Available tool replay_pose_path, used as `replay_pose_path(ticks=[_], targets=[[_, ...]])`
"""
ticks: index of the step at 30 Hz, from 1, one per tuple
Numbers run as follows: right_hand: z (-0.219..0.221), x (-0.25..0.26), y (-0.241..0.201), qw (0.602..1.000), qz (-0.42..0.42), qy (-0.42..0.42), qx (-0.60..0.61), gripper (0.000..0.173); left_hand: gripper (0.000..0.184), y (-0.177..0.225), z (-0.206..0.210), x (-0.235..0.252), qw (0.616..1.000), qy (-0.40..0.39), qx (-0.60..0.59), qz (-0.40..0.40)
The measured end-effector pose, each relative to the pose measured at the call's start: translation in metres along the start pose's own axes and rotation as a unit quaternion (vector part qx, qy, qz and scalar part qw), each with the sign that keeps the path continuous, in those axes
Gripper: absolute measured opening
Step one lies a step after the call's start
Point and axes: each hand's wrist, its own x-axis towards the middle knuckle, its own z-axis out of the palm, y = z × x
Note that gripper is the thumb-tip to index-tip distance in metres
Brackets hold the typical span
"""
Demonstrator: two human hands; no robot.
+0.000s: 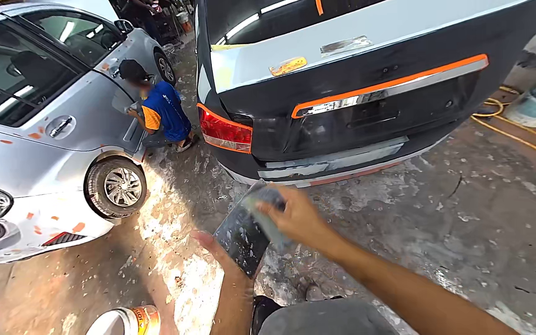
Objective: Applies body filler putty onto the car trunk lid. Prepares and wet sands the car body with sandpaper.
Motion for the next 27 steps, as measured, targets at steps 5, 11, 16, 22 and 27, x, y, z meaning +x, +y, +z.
replay_pose_path(ticks=[5, 11, 16, 22, 27], targets=[[0.006, -0.007, -0.017, 1.0, 0.013, -0.011, 0.016, 0.026, 0.086, -0.001, 0.0, -0.003, 0.999, 0.033, 0.011, 0.019], [0.002, 0.011, -0.019, 0.999, 0.003, -0.012, 0.041, 0.02, 0.078, -0.003, -0.021, -0.003, 0.999, -0.045, 0.016, 0.024], [0.016, -0.011, -0.043, 0.99, -0.007, -0.122, 0.065, 0.029, 0.07, 0.0, -0.009, -0.003, 0.999, 0.022, 0.014, 0.047], [0.014, -0.001, -0.038, 0.995, 0.009, -0.092, 0.044, 0.026, 0.07, 0.0, -0.011, -0.004, 0.998, 0.015, 0.013, 0.056], [0.034, -0.048, -0.046, 0.971, -0.122, 0.033, -0.203, 0.029, 0.073, 0.007, -0.008, -0.001, 0.987, 0.014, 0.108, 0.118]])
